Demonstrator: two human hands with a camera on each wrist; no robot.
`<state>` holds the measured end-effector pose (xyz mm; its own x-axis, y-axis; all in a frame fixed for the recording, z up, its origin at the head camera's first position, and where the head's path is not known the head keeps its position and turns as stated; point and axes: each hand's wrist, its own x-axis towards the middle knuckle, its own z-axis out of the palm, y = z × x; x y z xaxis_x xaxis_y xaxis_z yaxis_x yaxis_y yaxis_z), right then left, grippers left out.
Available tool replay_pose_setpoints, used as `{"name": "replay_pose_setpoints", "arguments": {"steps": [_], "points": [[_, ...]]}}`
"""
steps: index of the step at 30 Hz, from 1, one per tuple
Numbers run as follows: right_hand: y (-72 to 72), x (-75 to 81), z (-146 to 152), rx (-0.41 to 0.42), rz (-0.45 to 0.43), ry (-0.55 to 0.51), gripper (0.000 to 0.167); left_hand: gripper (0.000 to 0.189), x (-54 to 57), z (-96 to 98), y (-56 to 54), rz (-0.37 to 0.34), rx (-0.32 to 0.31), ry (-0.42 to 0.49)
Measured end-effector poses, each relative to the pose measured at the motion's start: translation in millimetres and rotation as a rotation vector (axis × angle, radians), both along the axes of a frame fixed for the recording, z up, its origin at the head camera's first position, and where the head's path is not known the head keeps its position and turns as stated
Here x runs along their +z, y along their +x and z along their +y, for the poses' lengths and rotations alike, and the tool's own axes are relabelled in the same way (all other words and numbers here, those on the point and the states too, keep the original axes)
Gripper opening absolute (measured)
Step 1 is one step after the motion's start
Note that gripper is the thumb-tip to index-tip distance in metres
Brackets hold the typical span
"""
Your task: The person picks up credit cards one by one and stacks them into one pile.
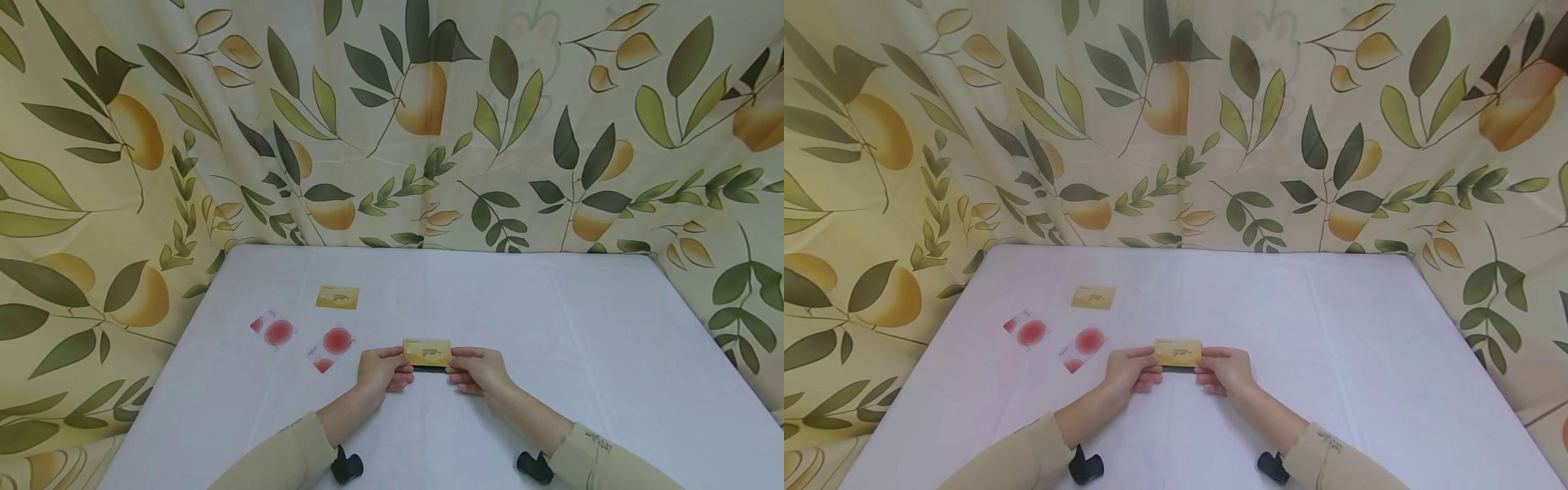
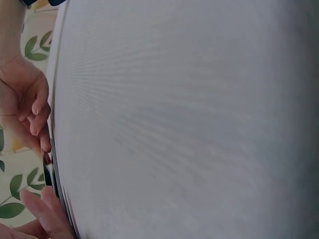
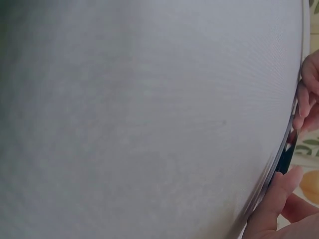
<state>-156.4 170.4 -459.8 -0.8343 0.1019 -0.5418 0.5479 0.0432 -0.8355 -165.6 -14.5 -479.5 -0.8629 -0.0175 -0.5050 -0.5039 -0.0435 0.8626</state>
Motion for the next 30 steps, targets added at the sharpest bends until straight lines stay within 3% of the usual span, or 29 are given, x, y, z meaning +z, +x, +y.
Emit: {"name": "replay_pose_setpoints", "arguments": {"steps": [30], "points": [[-1.6, -3.4, 1.0, 0.057, 0.022, 0.096, 0.037, 0.014, 0.7, -2.5, 3.1, 0.052, -0.051, -0.091]]}}
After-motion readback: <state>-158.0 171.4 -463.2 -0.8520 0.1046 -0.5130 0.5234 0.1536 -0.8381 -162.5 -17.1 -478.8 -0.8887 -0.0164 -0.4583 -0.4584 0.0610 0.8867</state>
